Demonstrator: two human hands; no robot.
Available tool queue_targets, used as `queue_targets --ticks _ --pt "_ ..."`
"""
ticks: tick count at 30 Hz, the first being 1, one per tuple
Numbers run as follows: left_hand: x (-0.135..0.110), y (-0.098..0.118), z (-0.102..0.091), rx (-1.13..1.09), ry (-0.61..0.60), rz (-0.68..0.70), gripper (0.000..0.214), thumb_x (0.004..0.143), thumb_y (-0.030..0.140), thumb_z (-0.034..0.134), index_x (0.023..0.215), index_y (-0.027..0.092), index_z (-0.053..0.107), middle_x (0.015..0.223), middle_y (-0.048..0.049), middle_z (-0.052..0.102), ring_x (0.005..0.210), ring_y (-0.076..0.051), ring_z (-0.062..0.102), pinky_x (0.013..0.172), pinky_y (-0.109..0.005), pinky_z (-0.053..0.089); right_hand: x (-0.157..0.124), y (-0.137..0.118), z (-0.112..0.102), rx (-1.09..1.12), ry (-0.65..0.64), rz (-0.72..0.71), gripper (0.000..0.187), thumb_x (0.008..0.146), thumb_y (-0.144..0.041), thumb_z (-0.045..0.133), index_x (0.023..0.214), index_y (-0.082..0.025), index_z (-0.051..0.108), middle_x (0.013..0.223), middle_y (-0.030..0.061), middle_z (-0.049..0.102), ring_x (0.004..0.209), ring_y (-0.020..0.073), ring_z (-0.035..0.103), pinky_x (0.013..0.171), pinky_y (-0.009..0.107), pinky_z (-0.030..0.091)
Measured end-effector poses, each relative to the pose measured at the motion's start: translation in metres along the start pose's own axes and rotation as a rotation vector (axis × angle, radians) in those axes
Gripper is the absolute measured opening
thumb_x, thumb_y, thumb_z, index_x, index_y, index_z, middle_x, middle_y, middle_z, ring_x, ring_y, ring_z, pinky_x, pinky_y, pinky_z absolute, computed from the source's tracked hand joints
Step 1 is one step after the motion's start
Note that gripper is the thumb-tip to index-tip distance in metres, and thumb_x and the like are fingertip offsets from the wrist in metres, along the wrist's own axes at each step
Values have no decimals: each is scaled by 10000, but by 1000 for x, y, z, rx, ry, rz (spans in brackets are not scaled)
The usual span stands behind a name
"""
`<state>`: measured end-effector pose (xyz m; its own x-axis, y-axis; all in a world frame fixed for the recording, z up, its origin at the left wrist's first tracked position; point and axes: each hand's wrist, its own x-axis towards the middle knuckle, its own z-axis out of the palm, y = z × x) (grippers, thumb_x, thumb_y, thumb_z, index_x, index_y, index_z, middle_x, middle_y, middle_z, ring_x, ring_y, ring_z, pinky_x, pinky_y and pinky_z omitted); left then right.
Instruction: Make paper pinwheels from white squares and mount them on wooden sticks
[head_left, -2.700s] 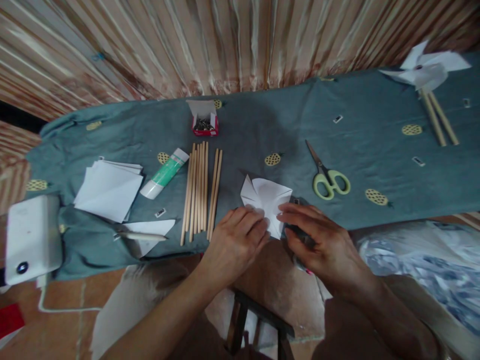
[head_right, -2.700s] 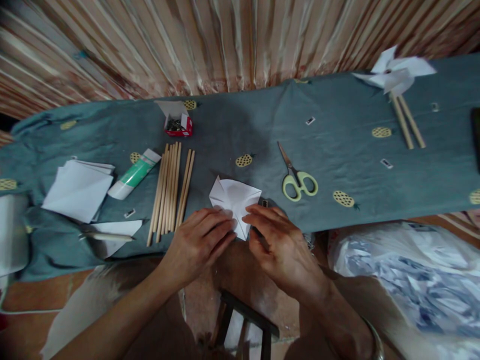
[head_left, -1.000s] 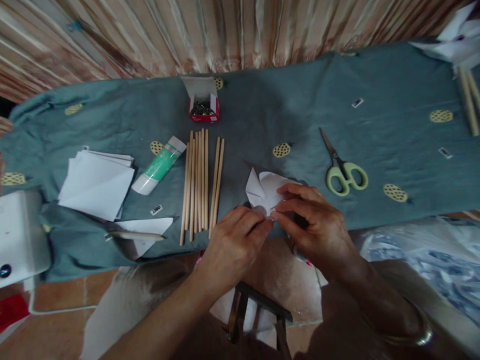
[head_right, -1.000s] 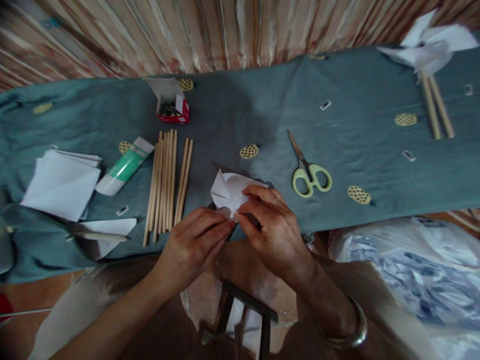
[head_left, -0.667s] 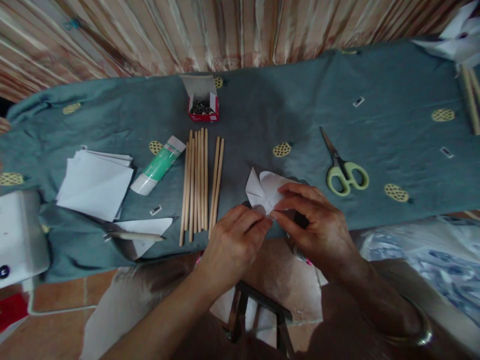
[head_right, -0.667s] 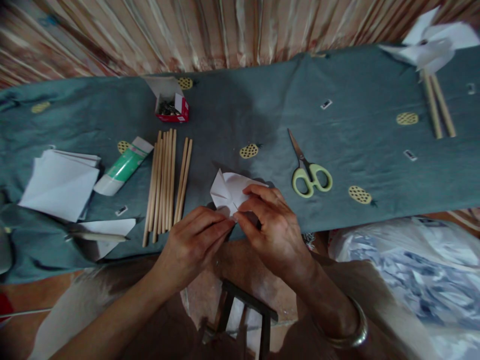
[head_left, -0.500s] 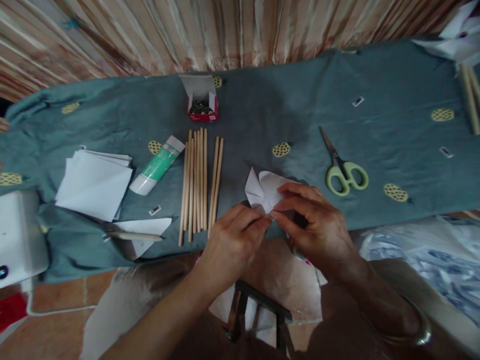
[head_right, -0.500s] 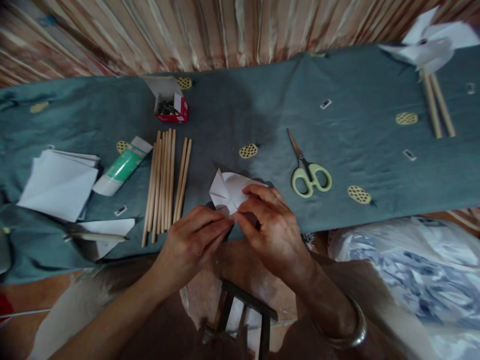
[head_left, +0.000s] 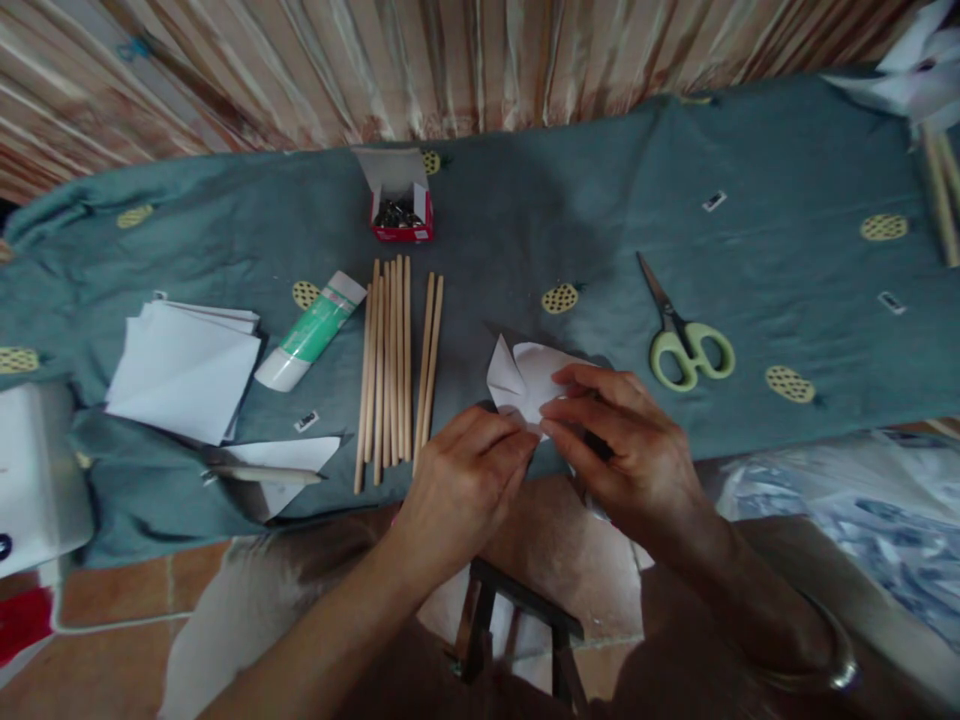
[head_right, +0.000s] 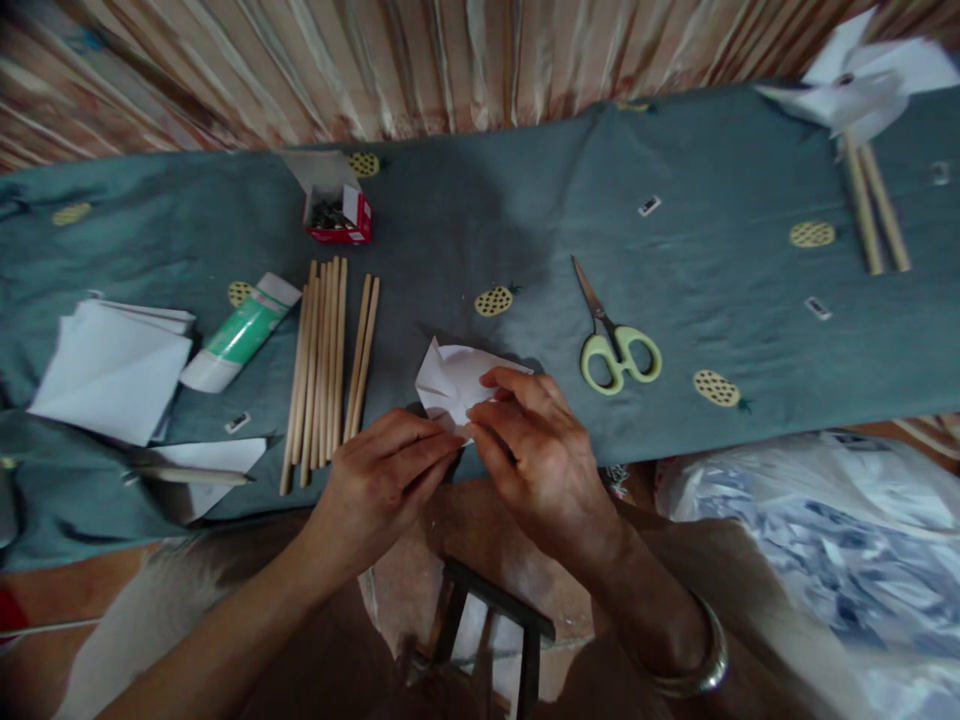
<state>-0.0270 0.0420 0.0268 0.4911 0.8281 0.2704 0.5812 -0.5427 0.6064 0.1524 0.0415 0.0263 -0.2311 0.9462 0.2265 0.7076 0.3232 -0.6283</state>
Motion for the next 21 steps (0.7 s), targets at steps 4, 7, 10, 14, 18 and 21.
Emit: queue_targets --ticks 4,7,10,14,18,21 --pt "0 0 1 -8 12 4 141 894 121 573 958 109 698 865 -65 701 813 -167 643 715 -295 584 0 0 0 -38 0 -78 172 890 -118 544 954 -123 703 1138 147 636 949 227 590 844 409 533" --pt "1 -1 1 -9 9 -4 140 890 118 576 949 106 703 853 -66 700 802 -168 644 711 -294 581 0 1 1 -66 -11 -119 213 878 -66 527 990 -117 701 1162 157 624 965 236 580 836 407 537" --pt "1 -1 0 -9 4 -5 130 882 114 586 935 100 703 845 -66 699 793 -171 643 702 -293 576 -1 1 2 -122 -9 -173 209 880 -52 522 983 -99 697 1169 177 620 984 257 580 834 427 537" --pt "2 0 -1 1 -6 -1 114 881 113 584 917 105 692 838 -60 695 781 -170 636 691 -293 567 -4 -3 5 -269 3 -279 184 902 -89 536 1029 -62 666 1167 210 630 1033 308 591 818 458 530" --pt "2 0 -3 -3 -20 4 127 902 124 550 903 116 677 845 -59 687 780 -165 627 691 -296 565 -8 -8 10 -376 -16 -314 236 922 -55 467 1090 -47 632 1171 205 655 1034 310 605 779 430 513" --pt "1 0 -4 3 -36 2 122 903 133 555 931 112 671 866 -66 685 795 -171 625 700 -306 567 -8 -10 14 -396 -14 -331 261 932 -33 411 1074 -32 630 1114 191 690 992 290 620 749 402 505"
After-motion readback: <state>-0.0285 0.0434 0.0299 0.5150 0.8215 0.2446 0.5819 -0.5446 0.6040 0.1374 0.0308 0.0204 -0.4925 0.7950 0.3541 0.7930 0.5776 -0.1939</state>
